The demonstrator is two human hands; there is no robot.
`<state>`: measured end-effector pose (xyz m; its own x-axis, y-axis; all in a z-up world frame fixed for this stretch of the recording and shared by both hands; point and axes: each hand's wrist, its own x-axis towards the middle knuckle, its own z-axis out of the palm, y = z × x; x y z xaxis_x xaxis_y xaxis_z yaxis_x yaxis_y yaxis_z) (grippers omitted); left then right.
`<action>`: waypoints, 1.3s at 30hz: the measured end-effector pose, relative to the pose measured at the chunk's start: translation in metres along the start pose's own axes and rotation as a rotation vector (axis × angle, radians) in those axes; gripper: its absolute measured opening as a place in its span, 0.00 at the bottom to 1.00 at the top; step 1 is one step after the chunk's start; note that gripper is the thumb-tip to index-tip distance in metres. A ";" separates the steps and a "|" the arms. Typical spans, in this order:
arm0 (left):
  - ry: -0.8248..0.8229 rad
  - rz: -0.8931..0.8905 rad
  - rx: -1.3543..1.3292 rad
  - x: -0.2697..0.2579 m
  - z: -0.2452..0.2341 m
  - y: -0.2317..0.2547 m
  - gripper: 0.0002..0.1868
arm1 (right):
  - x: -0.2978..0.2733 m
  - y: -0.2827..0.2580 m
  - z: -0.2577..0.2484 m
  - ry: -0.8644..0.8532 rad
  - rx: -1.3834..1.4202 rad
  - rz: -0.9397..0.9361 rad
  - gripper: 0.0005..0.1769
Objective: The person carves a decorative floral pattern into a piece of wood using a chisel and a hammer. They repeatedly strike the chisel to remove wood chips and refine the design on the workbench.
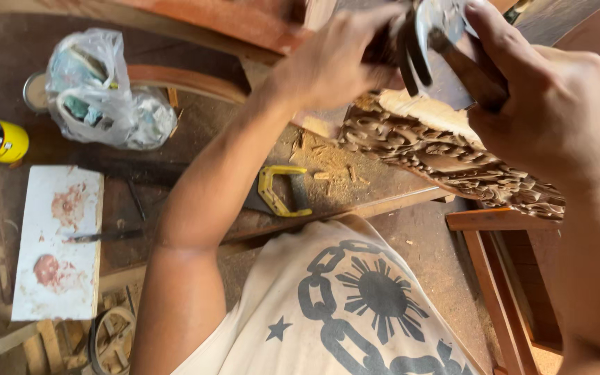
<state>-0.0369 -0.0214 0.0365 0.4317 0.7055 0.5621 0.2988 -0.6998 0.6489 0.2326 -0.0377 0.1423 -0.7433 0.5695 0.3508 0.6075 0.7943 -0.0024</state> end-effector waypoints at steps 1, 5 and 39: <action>-0.029 -0.118 -0.051 -0.010 0.005 0.004 0.23 | -0.001 -0.001 -0.002 0.002 -0.009 0.008 0.45; -0.019 0.087 -0.106 -0.040 0.014 0.007 0.15 | -0.033 0.003 0.000 0.016 0.112 0.211 0.44; 0.008 -0.192 -0.274 0.013 0.027 -0.051 0.14 | -0.098 0.009 0.089 0.267 0.586 0.625 0.14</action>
<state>-0.0237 0.0202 -0.0033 0.3825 0.8230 0.4199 0.1330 -0.4987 0.8565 0.2861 -0.0681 0.0246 -0.1900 0.9243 0.3310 0.5846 0.3774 -0.7182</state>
